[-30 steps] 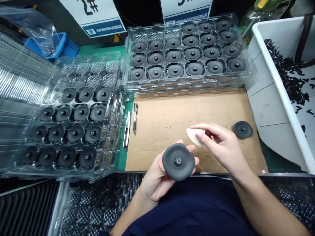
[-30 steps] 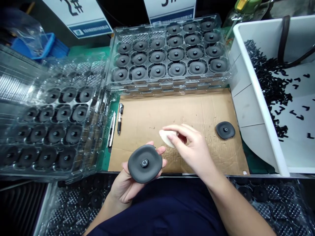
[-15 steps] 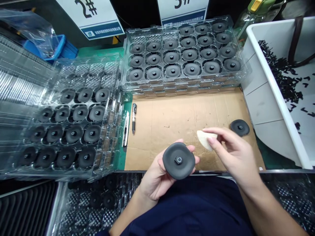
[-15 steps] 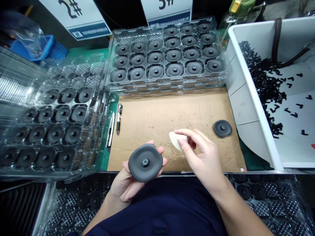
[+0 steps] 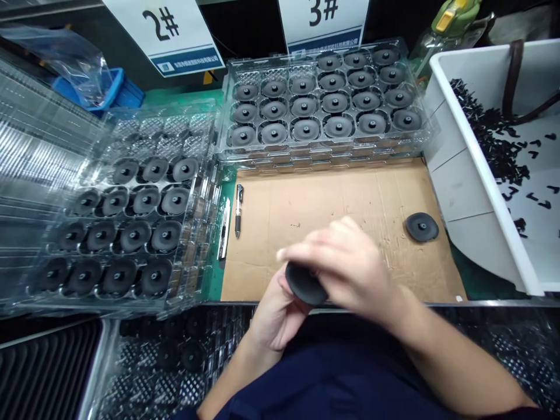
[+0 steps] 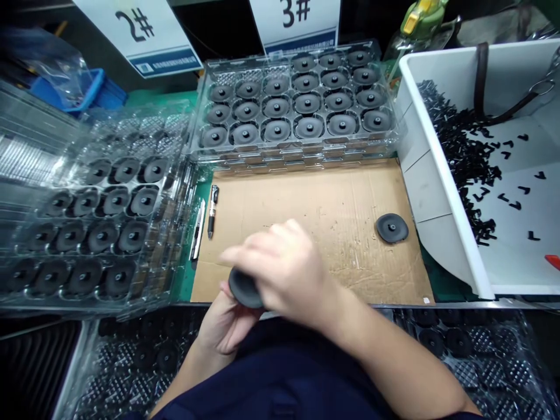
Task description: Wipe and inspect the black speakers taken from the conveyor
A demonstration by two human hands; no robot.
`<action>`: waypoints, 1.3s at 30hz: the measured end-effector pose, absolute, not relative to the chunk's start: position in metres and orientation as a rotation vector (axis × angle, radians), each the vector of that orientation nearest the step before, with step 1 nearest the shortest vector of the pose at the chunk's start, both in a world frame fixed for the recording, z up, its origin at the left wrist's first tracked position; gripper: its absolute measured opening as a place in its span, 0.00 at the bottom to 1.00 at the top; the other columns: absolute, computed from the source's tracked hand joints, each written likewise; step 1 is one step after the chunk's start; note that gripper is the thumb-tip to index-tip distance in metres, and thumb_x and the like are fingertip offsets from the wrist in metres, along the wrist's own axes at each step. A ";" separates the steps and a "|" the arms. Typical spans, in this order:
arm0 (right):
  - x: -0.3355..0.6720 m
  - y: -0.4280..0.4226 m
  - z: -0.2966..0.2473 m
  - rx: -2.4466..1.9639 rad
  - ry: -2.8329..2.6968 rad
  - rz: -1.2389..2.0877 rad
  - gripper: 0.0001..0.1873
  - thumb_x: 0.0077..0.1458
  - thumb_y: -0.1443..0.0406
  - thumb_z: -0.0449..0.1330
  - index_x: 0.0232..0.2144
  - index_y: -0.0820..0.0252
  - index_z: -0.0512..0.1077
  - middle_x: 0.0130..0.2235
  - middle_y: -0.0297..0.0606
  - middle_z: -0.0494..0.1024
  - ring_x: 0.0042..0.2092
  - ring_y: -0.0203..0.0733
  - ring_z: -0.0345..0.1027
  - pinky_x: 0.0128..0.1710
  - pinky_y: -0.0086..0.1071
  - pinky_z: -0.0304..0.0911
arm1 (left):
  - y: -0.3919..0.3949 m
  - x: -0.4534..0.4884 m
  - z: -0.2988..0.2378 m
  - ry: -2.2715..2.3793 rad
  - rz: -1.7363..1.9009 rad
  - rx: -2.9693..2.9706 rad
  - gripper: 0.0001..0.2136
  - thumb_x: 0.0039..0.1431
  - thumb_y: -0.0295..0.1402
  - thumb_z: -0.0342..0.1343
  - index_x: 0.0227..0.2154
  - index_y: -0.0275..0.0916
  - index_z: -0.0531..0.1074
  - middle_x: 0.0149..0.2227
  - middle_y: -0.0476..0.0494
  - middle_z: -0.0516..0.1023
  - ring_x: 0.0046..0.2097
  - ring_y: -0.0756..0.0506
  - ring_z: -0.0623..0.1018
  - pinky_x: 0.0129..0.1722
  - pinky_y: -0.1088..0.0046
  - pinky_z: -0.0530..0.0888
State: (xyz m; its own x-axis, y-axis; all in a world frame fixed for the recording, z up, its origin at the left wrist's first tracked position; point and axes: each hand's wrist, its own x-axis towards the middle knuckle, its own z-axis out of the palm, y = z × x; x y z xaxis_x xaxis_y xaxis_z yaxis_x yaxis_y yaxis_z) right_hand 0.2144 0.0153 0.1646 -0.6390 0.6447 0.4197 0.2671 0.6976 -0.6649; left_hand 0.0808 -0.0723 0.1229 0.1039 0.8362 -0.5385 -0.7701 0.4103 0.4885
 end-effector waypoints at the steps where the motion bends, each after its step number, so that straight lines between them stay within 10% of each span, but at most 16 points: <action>1: 0.218 0.019 0.159 -0.808 -2.205 0.813 0.11 0.59 0.69 0.52 0.40 0.57 0.73 0.36 0.33 0.76 0.36 0.36 0.64 0.37 0.33 0.54 | -0.072 0.079 0.124 0.836 1.208 0.097 0.25 0.47 0.44 0.62 0.49 0.43 0.69 0.46 0.44 0.75 0.49 0.41 0.74 0.51 0.65 0.71; 10: 0.254 -0.014 0.068 -1.356 -1.984 1.285 0.08 0.58 0.64 0.55 0.37 0.56 0.75 0.33 0.34 0.77 0.31 0.36 0.68 0.31 0.30 0.61 | -0.073 0.070 0.130 0.782 1.293 0.123 0.25 0.47 0.45 0.60 0.49 0.47 0.69 0.55 0.43 0.70 0.53 0.38 0.72 0.50 0.65 0.71; 19: 0.228 -0.001 0.176 -0.803 -2.022 0.927 0.13 0.57 0.73 0.55 0.43 0.57 0.72 0.39 0.34 0.76 0.39 0.36 0.67 0.38 0.31 0.60 | -0.072 0.079 0.125 0.863 1.333 0.252 0.23 0.52 0.37 0.60 0.52 0.45 0.67 0.54 0.43 0.71 0.55 0.42 0.71 0.49 0.73 0.71; 39: 0.226 -0.008 0.175 -0.977 -2.149 1.022 0.13 0.56 0.74 0.57 0.41 0.55 0.73 0.37 0.30 0.77 0.37 0.34 0.67 0.38 0.31 0.59 | -0.069 0.081 0.124 0.920 1.435 0.334 0.23 0.50 0.35 0.63 0.51 0.48 0.68 0.55 0.45 0.70 0.53 0.44 0.72 0.46 0.76 0.73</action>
State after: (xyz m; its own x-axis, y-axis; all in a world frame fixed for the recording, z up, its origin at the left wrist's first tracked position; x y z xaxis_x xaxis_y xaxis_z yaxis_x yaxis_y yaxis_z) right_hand 0.2258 -0.0079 0.1746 -0.5765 0.7988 0.1719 0.3707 0.4432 -0.8161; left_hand 0.0806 -0.0687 0.1236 -0.1222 0.9335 -0.3372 -0.6964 0.1614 0.6993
